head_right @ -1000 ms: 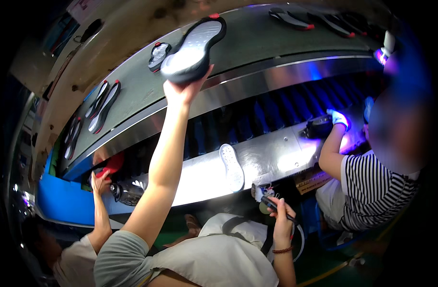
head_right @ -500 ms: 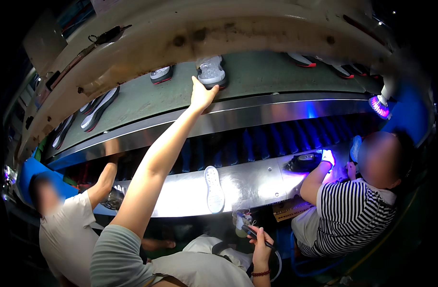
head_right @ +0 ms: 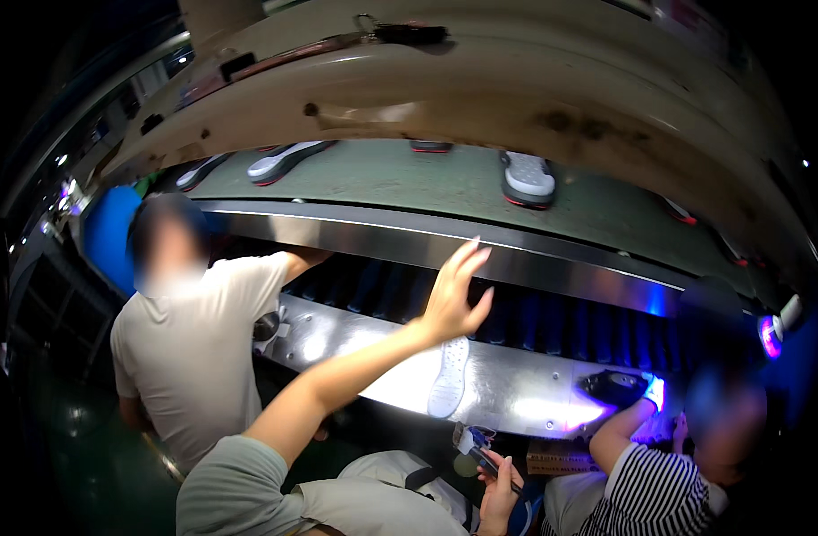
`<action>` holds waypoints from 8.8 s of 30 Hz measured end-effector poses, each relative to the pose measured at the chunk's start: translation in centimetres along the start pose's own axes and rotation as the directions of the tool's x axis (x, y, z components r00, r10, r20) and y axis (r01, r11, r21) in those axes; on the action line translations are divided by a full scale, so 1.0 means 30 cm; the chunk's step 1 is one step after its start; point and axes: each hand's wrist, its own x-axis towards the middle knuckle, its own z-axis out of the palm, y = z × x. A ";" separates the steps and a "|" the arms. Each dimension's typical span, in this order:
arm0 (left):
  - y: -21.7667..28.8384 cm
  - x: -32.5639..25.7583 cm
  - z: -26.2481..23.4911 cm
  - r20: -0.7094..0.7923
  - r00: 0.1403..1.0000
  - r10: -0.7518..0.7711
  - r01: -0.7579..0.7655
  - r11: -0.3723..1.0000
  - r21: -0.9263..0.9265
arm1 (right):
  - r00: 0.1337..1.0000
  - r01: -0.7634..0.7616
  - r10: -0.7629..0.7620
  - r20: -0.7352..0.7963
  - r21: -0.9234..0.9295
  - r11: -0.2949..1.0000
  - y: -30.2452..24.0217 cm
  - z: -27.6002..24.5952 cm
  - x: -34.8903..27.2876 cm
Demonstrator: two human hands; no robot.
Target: The person applies glue to the sole of a grey slipper using a brush, then places it on a conveyor belt. The person repeats this process for multiple slippers, picking them up from the belt, applying glue, and placing them back.
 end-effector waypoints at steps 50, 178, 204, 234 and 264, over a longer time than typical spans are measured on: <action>0.313 -0.929 -0.335 0.549 -0.028 -0.835 0.983 -0.124 -0.138 | 0.961 -0.022 0.047 0.274 -0.093 0.995 -0.044 0.120 0.077; 0.799 -1.269 -0.992 0.535 -0.093 -0.840 0.695 0.330 0.639 | 0.993 -0.114 0.112 0.045 0.048 0.992 0.127 0.241 0.123; 0.617 -1.257 -0.848 0.702 0.664 -0.257 0.403 0.914 -0.047 | 0.988 -0.114 0.114 0.105 -0.007 0.993 0.039 0.184 0.095; 0.600 -1.174 -0.736 0.700 0.684 -0.207 0.382 0.918 -0.102 | 0.976 -0.189 0.167 0.139 0.163 0.968 0.062 0.076 0.179; 0.810 -1.228 -0.819 0.615 0.650 -0.448 0.563 0.827 0.007 | 0.929 -0.246 0.273 0.249 -0.136 0.960 0.155 0.248 0.200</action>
